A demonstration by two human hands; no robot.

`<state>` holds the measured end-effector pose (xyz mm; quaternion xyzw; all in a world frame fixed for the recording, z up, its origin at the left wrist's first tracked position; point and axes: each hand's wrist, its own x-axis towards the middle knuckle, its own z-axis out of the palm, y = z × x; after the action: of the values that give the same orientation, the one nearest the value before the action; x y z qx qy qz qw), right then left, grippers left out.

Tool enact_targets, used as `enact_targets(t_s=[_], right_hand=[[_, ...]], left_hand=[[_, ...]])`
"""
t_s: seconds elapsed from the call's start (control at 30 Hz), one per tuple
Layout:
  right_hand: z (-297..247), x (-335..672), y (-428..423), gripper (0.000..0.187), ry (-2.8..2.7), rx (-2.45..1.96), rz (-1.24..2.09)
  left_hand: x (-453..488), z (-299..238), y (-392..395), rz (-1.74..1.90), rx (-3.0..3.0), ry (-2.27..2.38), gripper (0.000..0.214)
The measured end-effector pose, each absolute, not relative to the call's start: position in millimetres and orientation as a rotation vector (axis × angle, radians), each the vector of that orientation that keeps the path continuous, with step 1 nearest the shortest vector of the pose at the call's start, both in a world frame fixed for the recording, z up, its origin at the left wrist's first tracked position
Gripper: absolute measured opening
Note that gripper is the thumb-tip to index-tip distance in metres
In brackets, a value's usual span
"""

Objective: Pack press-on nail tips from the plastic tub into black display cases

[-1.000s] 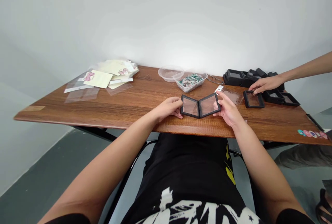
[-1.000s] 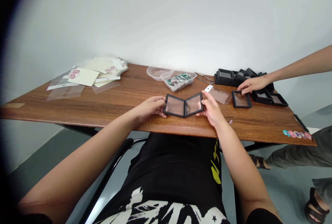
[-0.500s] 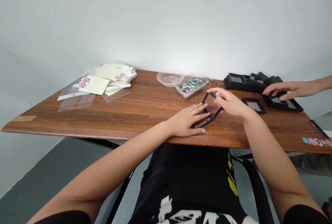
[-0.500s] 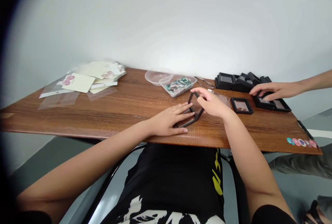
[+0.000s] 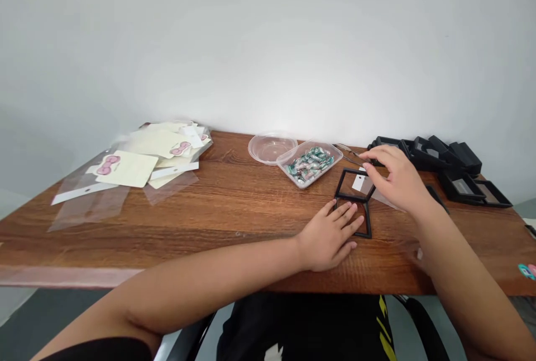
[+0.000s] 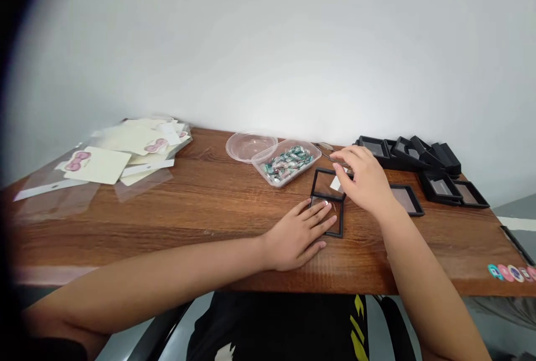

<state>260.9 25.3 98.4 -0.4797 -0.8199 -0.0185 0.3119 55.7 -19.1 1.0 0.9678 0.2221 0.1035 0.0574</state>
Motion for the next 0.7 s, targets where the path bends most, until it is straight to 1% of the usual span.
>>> enact_targets(t_s=[0.1,0.17,0.23,0.3,0.37,0.47,0.57,0.7], right_hand=[[124,228,54,0.021,-2.334,-1.219,0.096],[131,196,82,0.021,-2.548,-1.206,0.242],[126,167,109,0.025,-2.773,-1.245,0.44],[114,146,129,0.029,-2.921,-1.333,0.508],[100,135,140,0.026,-2.959,-1.373,0.503],[91,132,143,0.016,-2.928,-1.381,0.491],[96,137,140,0.009,-2.877,-1.398,0.537],[108,149,140,0.008,-2.79,-1.42,0.656]], left_hand=[[57,-1,-19,0.322,2.902,0.676,0.064],[55,-1,-19,0.325,2.877,0.667,0.066],[53,-1,-19,0.34,2.856,0.651,0.066],[49,-1,-18,0.356,2.839,0.631,0.065],[47,0,-18,0.368,2.827,0.619,0.064],[45,0,-17,0.374,2.82,0.616,0.065],[45,0,-18,0.362,2.819,0.619,0.065],[46,-1,-18,0.385,2.809,0.621,0.064]])
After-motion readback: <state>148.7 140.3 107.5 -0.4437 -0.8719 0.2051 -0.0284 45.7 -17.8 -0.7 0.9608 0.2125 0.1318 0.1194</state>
